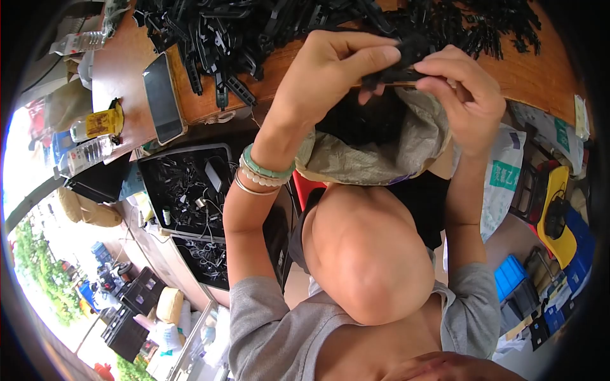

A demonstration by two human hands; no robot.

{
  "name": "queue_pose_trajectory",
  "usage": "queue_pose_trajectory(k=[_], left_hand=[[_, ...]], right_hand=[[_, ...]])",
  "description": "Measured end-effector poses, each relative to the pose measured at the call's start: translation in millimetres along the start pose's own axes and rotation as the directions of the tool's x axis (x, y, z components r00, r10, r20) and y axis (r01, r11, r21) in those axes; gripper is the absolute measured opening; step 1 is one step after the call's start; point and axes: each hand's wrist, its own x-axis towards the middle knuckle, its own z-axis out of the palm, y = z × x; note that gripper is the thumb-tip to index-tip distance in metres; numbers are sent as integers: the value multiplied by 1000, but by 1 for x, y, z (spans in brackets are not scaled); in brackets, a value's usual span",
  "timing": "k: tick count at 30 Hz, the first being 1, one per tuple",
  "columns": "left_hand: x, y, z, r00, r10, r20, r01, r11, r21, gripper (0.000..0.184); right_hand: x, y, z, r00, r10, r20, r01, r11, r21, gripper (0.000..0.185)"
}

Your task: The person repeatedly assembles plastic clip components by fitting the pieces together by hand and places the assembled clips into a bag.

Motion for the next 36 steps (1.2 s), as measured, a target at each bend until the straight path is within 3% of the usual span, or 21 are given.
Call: queue_pose_trajectory(k=[1,3,5,7,9,11,13,16,24,30,33,35,36], left_hand=[[-3,3,-1,1000,3,-3,-3,1000,-1,27],[-10,12,0,999,-19,-38,28,970,242,26],[-16,9,6,997,8,-81,17,954,300,28],[-23,-4,10,958,287,15,-255,821,510,35],[-28,-7,14,947,321,11,-281,812,511,36],[-31,-3,15,919,393,35,-323,698,639,34],[-32,-2,10,917,393,71,-342,680,648,34],[-33,-2,6,908,401,123,-374,643,668,33],[-34,-8,9,931,356,79,-324,709,626,31],[-32,-10,9,894,431,121,-391,618,682,28],[-32,-10,9,903,415,110,-382,662,644,29],[-37,-7,8,977,210,41,-200,828,524,30],[-38,-9,7,977,209,39,-198,829,523,30]], right_hand=[[1,-1,2,1000,-2,3,2,1000,0,17],[1,-1,7,994,-106,-23,100,980,-173,19],[-2,-3,13,993,-108,-55,96,978,-187,20],[-6,-5,17,990,-110,-88,90,975,-204,21],[-8,-6,19,988,-100,-119,77,981,-179,22],[-10,-6,18,989,-113,-99,94,978,-184,24],[-9,-6,16,988,-129,-81,112,975,-192,26],[-5,-12,11,999,-30,22,35,959,-280,39],[-12,-12,16,998,38,-42,-45,981,-191,34],[-16,-8,16,998,27,-58,-37,981,-189,29],[-17,-8,16,998,51,-42,-57,985,-163,27],[-18,-9,16,997,66,-34,-70,989,-128,26],[-20,-9,16,991,131,-12,-131,986,-99,25]])
